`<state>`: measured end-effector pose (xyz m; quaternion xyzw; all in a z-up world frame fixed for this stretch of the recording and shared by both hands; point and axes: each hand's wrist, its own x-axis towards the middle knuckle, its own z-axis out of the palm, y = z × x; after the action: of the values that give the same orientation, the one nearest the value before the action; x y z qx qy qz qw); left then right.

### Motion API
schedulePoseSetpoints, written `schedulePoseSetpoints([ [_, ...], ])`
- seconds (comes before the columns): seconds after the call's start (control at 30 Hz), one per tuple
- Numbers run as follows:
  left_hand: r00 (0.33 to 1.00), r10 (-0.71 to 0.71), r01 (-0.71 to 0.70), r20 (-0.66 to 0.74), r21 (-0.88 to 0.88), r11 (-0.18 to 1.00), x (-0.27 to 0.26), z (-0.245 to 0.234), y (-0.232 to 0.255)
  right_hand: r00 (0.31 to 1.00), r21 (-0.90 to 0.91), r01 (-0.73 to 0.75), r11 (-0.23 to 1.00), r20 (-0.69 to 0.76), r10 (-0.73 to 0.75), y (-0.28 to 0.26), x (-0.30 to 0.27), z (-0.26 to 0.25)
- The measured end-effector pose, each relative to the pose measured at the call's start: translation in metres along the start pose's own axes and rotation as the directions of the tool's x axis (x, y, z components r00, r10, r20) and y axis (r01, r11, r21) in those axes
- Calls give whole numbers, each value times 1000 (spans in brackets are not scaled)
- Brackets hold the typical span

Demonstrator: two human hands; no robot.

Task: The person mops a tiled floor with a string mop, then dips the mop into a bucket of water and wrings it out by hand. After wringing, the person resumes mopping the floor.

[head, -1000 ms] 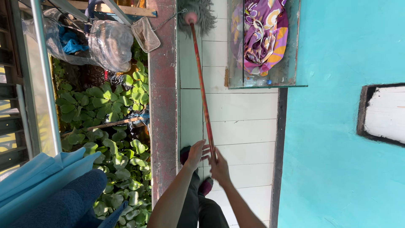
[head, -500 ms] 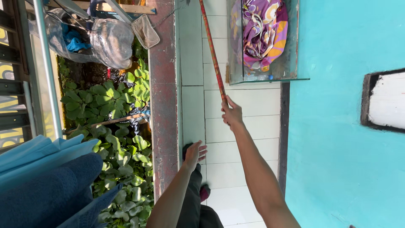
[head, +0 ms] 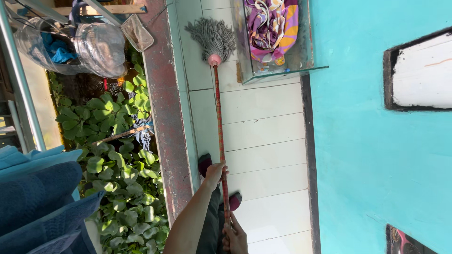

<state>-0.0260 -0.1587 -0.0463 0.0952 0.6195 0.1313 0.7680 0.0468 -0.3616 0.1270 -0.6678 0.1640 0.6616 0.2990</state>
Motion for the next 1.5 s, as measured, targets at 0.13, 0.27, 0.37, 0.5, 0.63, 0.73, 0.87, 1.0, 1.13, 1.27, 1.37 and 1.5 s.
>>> schedulePoseSetpoints([
  [0.13, 999, -31, 22, 44, 180, 983, -9, 2, -9, 992, -141, 125, 982, 7, -125, -14, 6, -3],
  [0.27, 997, -28, 23, 77, 58, 998, -15, 9, 4, 944, -257, 330, 908, 89, -318, -96, 45, 31],
  [0.37, 993, 11, -10, 114, -7, 1000, -16, 9, 25, 897, -422, 436, 795, 135, -421, -188, 87, 76],
  [0.5, 995, 5, -5, 98, -4, 1000, -22, 4, 63, 887, -419, 458, 784, 155, -435, -316, 136, 156],
  [0.63, 996, 51, -49, 76, -29, 998, -26, -9, 94, 863, -372, 504, 779, 177, -474, -426, 154, 219],
  [0.73, 998, 57, -57, 24, 11, 998, -23, -16, 105, 848, -563, 491, 665, 136, -512, -455, 142, 227],
  [0.87, 991, 124, -125, -42, -34, 992, -19, -14, 111, 825, -667, 476, 573, 113, -554, -431, 126, 196],
  [1.0, 993, 108, -109, -36, -33, 993, -20, 9, 99, 841, -702, 430, 567, 84, -534, -362, 114, 138],
  [1.13, 993, 116, -116, -4, -16, 993, -11, 44, 69, 862, -679, 415, 606, 78, -502, -273, 79, 67],
  [1.27, 999, 44, -48, -27, -173, 984, -4, 89, 23, 930, -622, 314, 718, 50, -364, -191, 10, -7],
  [1.37, 998, 36, -45, -55, -172, 984, -22, 120, -15, 967, -637, 192, 746, -6, -254, -143, -54, -65],
  [1.5, 998, -36, 35, 44, 21, 999, -64, 141, -80, 991, -699, 14, 715, -88, -106, -93, -125, -138],
])
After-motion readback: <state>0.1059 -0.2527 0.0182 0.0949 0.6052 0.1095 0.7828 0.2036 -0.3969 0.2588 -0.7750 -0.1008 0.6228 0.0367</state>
